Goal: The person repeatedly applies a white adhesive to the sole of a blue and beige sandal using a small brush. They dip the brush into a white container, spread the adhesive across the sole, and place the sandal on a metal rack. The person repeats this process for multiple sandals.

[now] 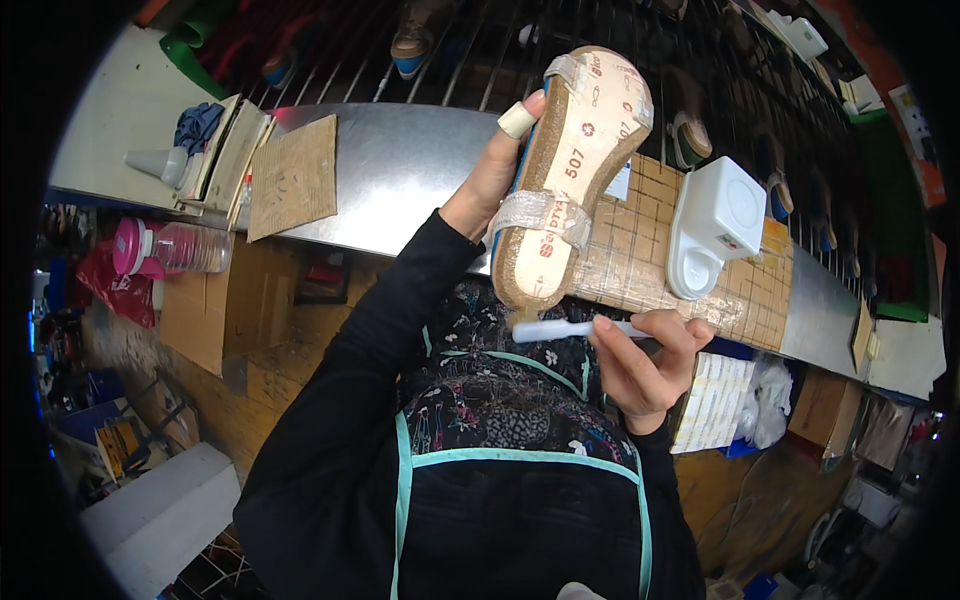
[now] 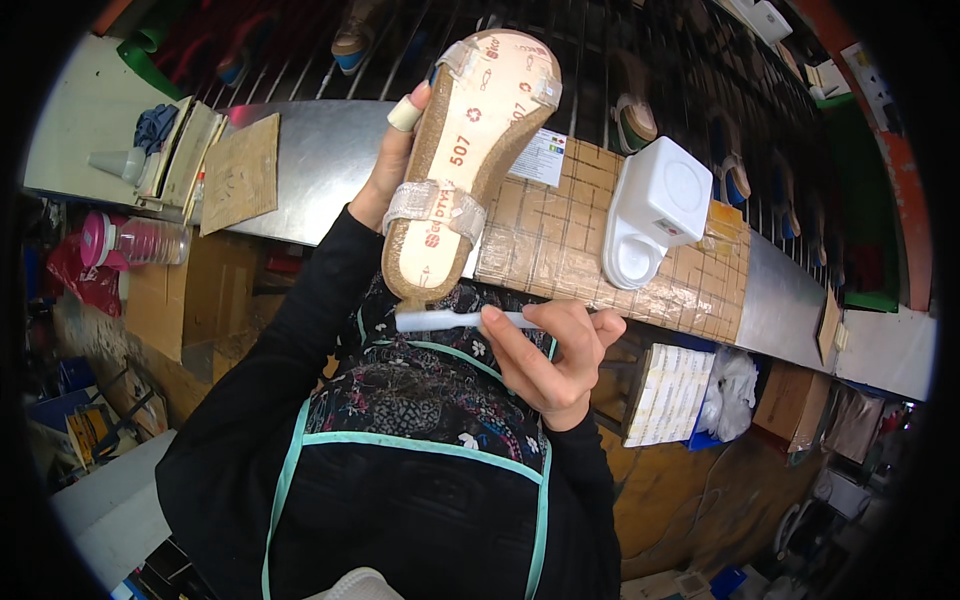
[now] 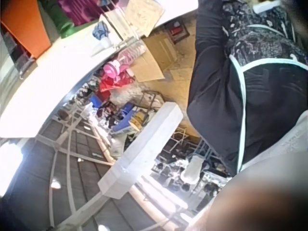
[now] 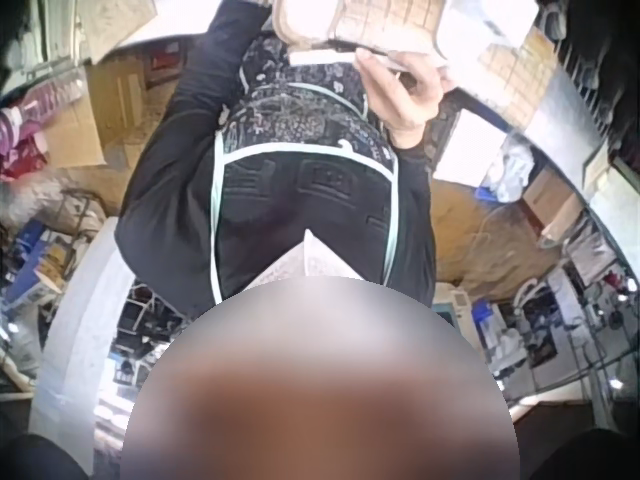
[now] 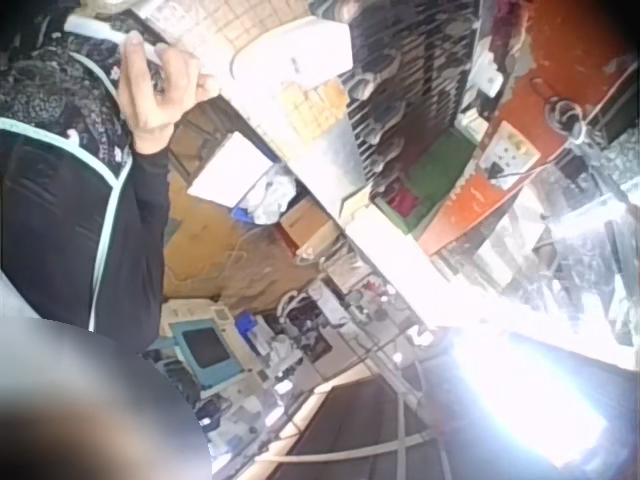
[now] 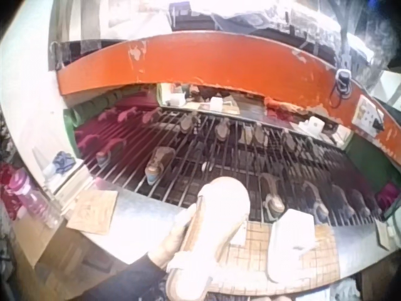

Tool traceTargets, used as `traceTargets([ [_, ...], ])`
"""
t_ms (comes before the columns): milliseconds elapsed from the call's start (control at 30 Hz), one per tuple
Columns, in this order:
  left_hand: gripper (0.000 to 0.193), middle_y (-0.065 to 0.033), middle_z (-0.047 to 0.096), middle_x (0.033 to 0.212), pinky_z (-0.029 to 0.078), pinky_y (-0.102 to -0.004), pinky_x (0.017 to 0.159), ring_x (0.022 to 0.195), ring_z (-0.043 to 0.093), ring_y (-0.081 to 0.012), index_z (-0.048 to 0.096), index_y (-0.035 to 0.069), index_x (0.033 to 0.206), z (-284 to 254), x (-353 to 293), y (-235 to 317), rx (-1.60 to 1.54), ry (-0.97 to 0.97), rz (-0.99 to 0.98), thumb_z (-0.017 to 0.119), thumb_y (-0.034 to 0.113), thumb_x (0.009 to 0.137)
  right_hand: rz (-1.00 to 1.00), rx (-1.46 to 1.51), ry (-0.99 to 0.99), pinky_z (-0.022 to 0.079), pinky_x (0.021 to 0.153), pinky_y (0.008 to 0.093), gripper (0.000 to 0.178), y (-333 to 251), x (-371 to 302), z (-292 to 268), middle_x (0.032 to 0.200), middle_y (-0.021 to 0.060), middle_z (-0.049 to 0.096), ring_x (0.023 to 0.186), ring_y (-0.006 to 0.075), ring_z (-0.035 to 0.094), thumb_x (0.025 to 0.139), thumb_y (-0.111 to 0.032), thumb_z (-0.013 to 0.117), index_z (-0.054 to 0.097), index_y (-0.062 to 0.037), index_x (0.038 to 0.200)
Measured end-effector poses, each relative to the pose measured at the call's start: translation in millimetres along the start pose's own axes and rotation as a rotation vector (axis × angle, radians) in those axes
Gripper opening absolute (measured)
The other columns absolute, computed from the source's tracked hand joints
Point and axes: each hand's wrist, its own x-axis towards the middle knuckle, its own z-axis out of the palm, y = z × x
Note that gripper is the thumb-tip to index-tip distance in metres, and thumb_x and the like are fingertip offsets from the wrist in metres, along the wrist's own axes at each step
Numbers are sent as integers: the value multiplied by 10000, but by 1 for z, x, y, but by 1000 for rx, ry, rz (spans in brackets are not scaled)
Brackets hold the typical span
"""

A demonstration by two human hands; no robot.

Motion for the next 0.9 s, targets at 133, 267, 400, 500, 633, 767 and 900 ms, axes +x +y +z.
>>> traceTargets([
  [133,729,-158,649,1152,583,-262,784,941,688,-151,505,-7,1318,-2,6,-12,-134,-18,-97,502,598,911,98,-152,74,249,784,305,399,8,-1,-1,940,13,526,668,116,523,581,-103,873,768,-152,962],
  [267,698,-148,655,1139,577,-258,786,936,688,-151,525,4,1295,-4,11,-25,-221,-97,-128,522,588,911,2,-125,-12,247,784,302,405,7,-3,-6,898,2,534,658,113,529,592,-107,864,762,-151,982],
  [400,685,-150,655,1142,580,-270,801,953,686,-161,528,15,1295,-2,9,-32,-328,-172,-174,521,583,913,-1,52,-27,249,787,304,420,3,-7,-8,902,-4,533,647,116,536,587,-92,861,761,-168,989],
  [500,747,-193,604,1254,579,-313,858,1064,659,-208,440,8,1385,1,9,-34,-255,-222,-231,491,591,921,60,-67,45,256,804,313,435,11,-8,-6,961,2,518,659,123,535,583,-74,868,759,-169,993],
  [633,780,-212,592,1264,575,-334,868,1071,654,-230,430,4,1388,4,7,-40,-379,-252,-261,507,610,904,29,-61,33,260,811,315,422,14,-13,-7,971,2,512,693,122,530,587,-86,871,758,-170,985],
  [767,782,-223,563,1299,569,-341,882,1080,647,-243,405,11,1407,4,7,-49,-516,-295,-314,517,597,902,55,5,48,269,773,324,421,15,-17,-5,961,10,508,706,130,529,592,-98,867,756,-180,989],
  [900,811,-238,544,1316,579,-368,864,1082,644,-276,376,27,1430,4,7,-55,-381,-206,-296,541,601,882,91,-43,74,259,748,324,399,21,-19,-4,936,6,523,701,129,525,593,-105,862,760,-175,973],
])
